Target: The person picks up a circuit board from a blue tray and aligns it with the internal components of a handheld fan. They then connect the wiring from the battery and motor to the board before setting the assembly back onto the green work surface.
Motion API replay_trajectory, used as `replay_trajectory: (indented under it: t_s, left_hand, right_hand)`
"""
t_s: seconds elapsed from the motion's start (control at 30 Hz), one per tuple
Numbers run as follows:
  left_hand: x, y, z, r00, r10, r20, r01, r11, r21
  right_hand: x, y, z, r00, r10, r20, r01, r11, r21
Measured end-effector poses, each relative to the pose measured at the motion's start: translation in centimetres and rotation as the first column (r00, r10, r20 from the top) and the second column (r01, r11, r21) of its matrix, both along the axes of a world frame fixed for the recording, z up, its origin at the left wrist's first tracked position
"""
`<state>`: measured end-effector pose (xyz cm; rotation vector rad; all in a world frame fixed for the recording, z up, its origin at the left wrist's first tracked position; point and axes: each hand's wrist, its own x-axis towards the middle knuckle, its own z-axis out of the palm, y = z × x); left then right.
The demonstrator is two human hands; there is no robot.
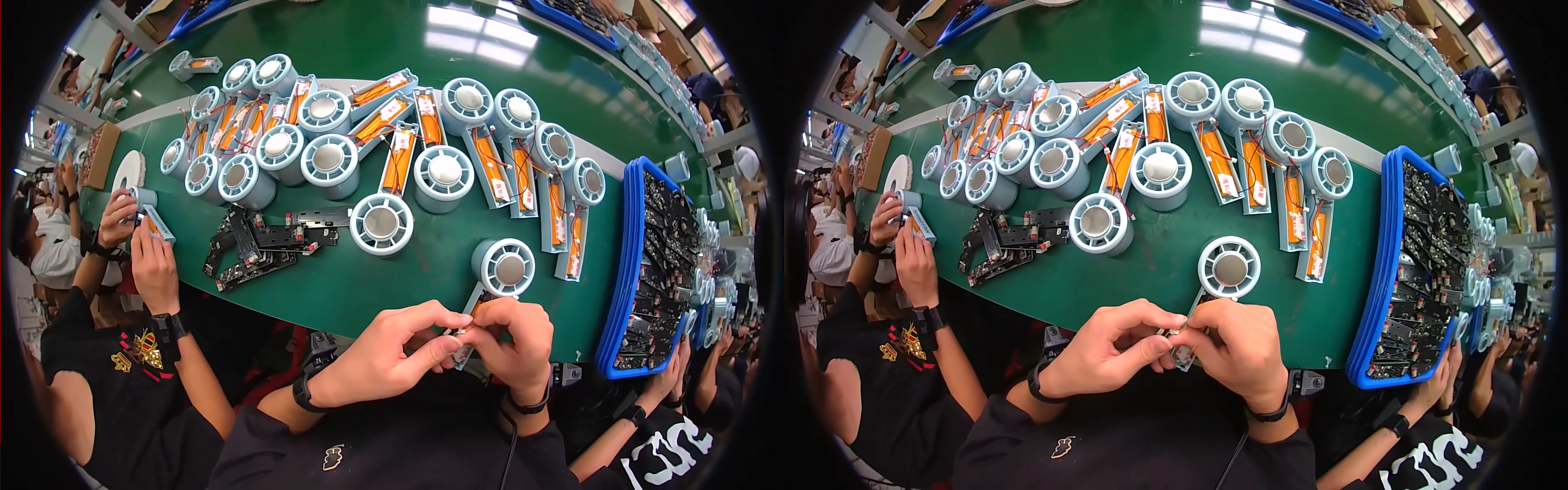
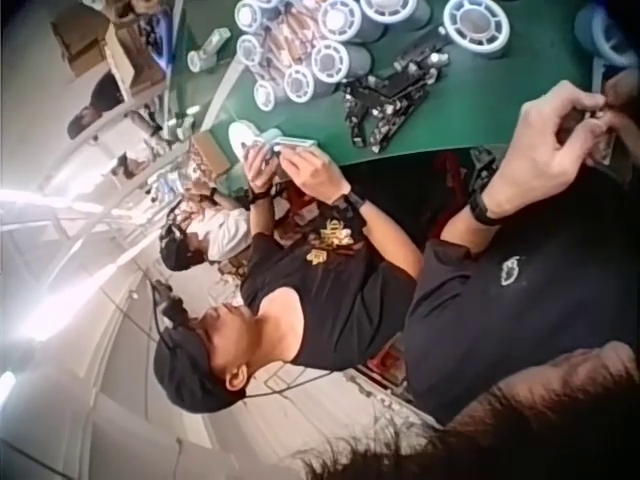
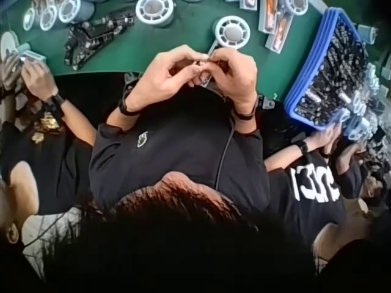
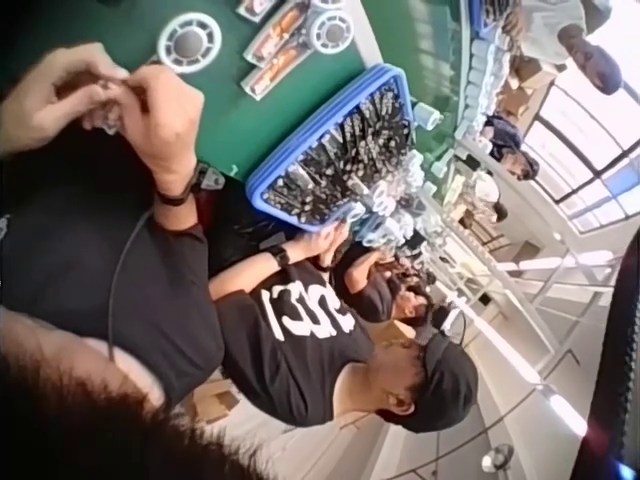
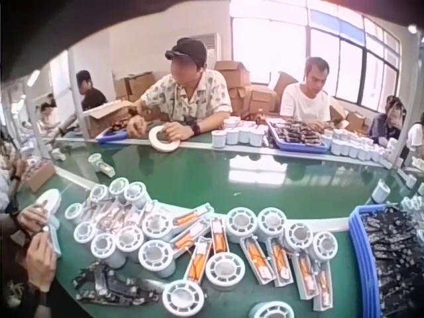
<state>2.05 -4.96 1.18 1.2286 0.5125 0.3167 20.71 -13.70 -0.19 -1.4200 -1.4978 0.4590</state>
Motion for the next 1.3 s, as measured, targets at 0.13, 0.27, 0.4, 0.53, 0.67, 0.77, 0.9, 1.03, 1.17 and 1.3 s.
replay_trajectory:
  t_s: [0.13, 0.27, 0.4, 0.53, 0.67, 0.77, 0.9, 1.03, 1.17, 1.3]
  left_hand:
    - [-0.1, -0.4, 0.0, 0.999, 0.04, -0.011, -0.039, 0.997, 0.07]
    - [-0.1, -0.1, 0.2, 0.999, 0.034, -0.009, -0.033, 0.994, 0.109]
    - [-0.2, 0.7, 0.8, 0.997, -0.057, -0.044, 0.063, 0.985, 0.159]
    - [-0.1, 1.1, 0.8, 0.992, -0.107, -0.066, 0.119, 0.968, 0.222]
    - [0.5, -0.1, -0.1, 0.995, -0.095, -0.034, 0.1, 0.977, 0.189]
    - [0.5, -0.3, -0.3, 0.995, -0.098, -0.025, 0.1, 0.986, 0.134]
    - [0.4, 0.3, -0.1, 0.989, -0.142, -0.045, 0.145, 0.986, 0.079]
    - [0.0, 0.9, 0.4, 0.993, -0.092, -0.08, 0.109, 0.963, 0.246]
    - [0.0, 1.7, 0.5, 0.996, 0.078, -0.036, -0.037, 0.762, 0.647]
    - [0.3, 2.5, 0.3, 0.997, 0.075, -0.023, -0.023, 0.557, 0.83]
  right_hand:
    - [0.0, 0.3, -0.3, 0.99, 0.016, 0.137, -0.033, 0.992, 0.121]
    - [0.0, 0.5, 0.1, 0.96, 0.003, 0.28, -0.054, 0.983, 0.176]
    - [0.4, 0.7, 0.0, 0.958, 0.036, 0.286, -0.096, 0.975, 0.2]
    - [0.5, 0.4, -0.5, 0.991, 0.052, 0.122, -0.072, 0.984, 0.164]
    - [1.3, -0.1, 0.3, 0.999, 0.023, 0.038, -0.024, 1.0, 0.017]
    - [1.7, 0.0, 1.0, 0.997, 0.052, 0.062, -0.054, 0.998, 0.022]
    - [1.6, -0.4, 0.9, 0.997, 0.057, 0.042, -0.057, 0.998, -0.009]
    - [0.1, -1.0, 0.6, 0.999, 0.044, -0.013, -0.044, 0.999, 0.018]
    - [-0.5, -1.7, 0.0, 0.992, -0.076, -0.101, 0.079, 0.997, 0.027]
    - [-0.4, -1.9, -0.4, 0.971, -0.108, -0.215, 0.115, 0.993, 0.018]
